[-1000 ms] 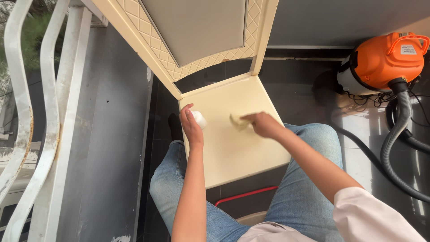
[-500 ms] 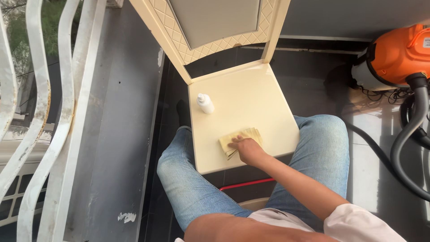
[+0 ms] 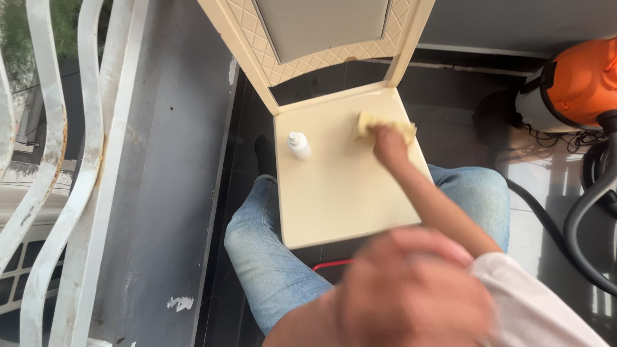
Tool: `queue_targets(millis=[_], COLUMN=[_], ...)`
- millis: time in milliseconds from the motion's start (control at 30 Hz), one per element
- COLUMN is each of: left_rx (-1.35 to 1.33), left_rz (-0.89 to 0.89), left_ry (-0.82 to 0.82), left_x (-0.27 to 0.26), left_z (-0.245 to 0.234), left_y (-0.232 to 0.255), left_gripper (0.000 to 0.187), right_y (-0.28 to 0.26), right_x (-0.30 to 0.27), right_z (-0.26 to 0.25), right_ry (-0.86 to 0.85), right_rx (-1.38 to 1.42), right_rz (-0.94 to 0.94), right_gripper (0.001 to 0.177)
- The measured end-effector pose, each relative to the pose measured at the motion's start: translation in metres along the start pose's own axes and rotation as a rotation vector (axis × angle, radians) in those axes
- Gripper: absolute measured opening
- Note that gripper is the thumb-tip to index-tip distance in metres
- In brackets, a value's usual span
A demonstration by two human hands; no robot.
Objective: The person wipes the backrest and seat of a beige plastic chair using a yellow cloth and a white spray bottle. They clean the chair's backrest first, then move to the seat, and finally wipe the backrest again.
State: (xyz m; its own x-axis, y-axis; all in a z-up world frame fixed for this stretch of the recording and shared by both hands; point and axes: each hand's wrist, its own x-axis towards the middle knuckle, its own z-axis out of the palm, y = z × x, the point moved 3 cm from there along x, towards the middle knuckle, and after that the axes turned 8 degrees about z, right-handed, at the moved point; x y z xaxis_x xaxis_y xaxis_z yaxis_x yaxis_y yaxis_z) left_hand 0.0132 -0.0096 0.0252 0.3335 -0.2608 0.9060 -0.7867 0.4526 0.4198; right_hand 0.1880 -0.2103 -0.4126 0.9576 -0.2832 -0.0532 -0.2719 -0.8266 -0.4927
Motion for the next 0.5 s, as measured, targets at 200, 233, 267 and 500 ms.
queue_targets(millis=[200,233,267,500], left_rx=[0.762,0.856,0.837,0.765], left_rz=[-0.558,-0.658,-0.734,-1.036], left_ry=[0.376,0.362,0.333,0.194], left_x=[-0.111,-0.131,-0.151,-0.251], left_z=[-0.122,-0.137,-0.142,-0.143], left_y=[-0.151,-0.17,-0.189,-0.255], left_gripper=[0.05,0.058,0.065,0.046], right_y=[-0.041,-0.046,-0.05,-0.049], right_x=[-0.11,-0.098,-0.083,0.069], right_z=[-0.006,-0.023,-0.039,-0.059], right_ry=[-0.365,-0.444,-0.523,-0.067], right_rx=[-0.175,-0.172,-0.168,-0.133], right_rz=[-0.248,-0.162,-0.076,-0.053], right_gripper=[0.054,0.05,0.047,0.048])
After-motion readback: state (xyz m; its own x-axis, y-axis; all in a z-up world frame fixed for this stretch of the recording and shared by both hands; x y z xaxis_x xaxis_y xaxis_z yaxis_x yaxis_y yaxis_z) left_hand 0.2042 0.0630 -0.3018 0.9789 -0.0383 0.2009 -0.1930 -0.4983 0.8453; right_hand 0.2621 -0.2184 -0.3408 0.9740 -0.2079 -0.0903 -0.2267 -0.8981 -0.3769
